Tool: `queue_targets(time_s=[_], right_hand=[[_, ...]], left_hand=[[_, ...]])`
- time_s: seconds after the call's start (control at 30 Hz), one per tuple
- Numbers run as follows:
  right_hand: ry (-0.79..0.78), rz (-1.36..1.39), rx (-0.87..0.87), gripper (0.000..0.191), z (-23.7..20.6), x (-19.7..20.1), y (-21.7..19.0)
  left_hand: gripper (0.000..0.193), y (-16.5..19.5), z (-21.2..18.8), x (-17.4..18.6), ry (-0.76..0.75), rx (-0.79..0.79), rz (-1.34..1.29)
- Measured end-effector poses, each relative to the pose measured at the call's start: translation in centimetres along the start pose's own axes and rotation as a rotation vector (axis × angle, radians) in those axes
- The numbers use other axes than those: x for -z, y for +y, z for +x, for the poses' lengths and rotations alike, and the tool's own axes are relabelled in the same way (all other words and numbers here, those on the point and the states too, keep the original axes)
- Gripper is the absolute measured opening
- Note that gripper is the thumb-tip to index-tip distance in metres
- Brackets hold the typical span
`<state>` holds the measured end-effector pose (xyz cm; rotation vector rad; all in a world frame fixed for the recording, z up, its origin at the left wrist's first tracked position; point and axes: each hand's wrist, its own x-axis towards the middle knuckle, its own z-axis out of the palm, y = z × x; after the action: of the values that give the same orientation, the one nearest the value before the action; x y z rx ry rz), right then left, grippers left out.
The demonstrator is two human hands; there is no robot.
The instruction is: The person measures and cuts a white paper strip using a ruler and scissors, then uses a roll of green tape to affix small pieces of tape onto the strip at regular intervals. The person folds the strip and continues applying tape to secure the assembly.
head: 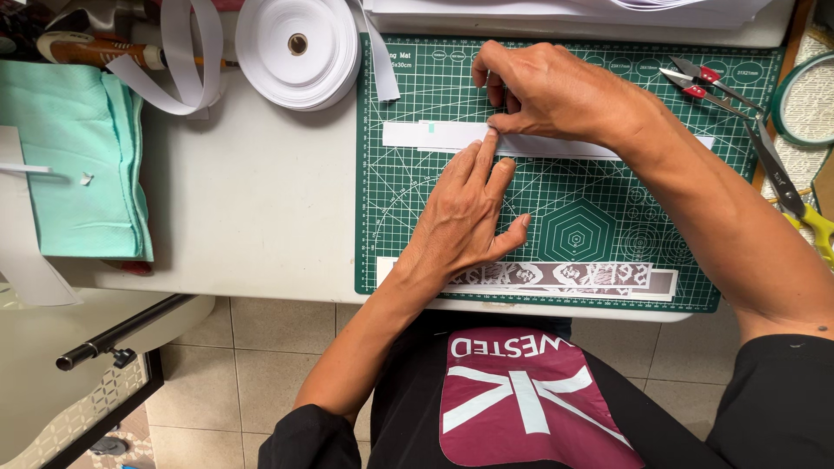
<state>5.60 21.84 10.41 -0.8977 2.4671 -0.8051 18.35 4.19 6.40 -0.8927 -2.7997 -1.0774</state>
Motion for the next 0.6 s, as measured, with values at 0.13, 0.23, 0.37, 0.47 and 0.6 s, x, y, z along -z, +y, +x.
queue_targets(time_s=[0.13,0.23,0.37,0.47,0.6], right_hand=[[-0.012,-0.019,-0.026,0.045,0.04,0.16,-0.43],[-0.035,-0.039,-0.052,0.046,-0.07,0.34,-0.59],[-0.01,-0.032,-0.02,0.046,0.1,0.41,-0.49],[-0.018,-0.014,-0.034,0.045,-0.06,0.43,-0.31],[0.004,-0.012,-0.01,0.047,0.05,0.29,-0.2]], left_hand=[[0.06,0.17,-0.02,0.39,-0.008,0.007,-0.022],[0.063,0.19,0.05,0.61,-0.028,-0.001,-0.02],[0.058,0.14,0.12,0.65,-0.02,0.01,-0.013],[0.058,0.15,0.19,0.46,-0.01,0.005,-0.013],[0.059,0.02,0.0,0.4,0.002,0.004,-0.012]])
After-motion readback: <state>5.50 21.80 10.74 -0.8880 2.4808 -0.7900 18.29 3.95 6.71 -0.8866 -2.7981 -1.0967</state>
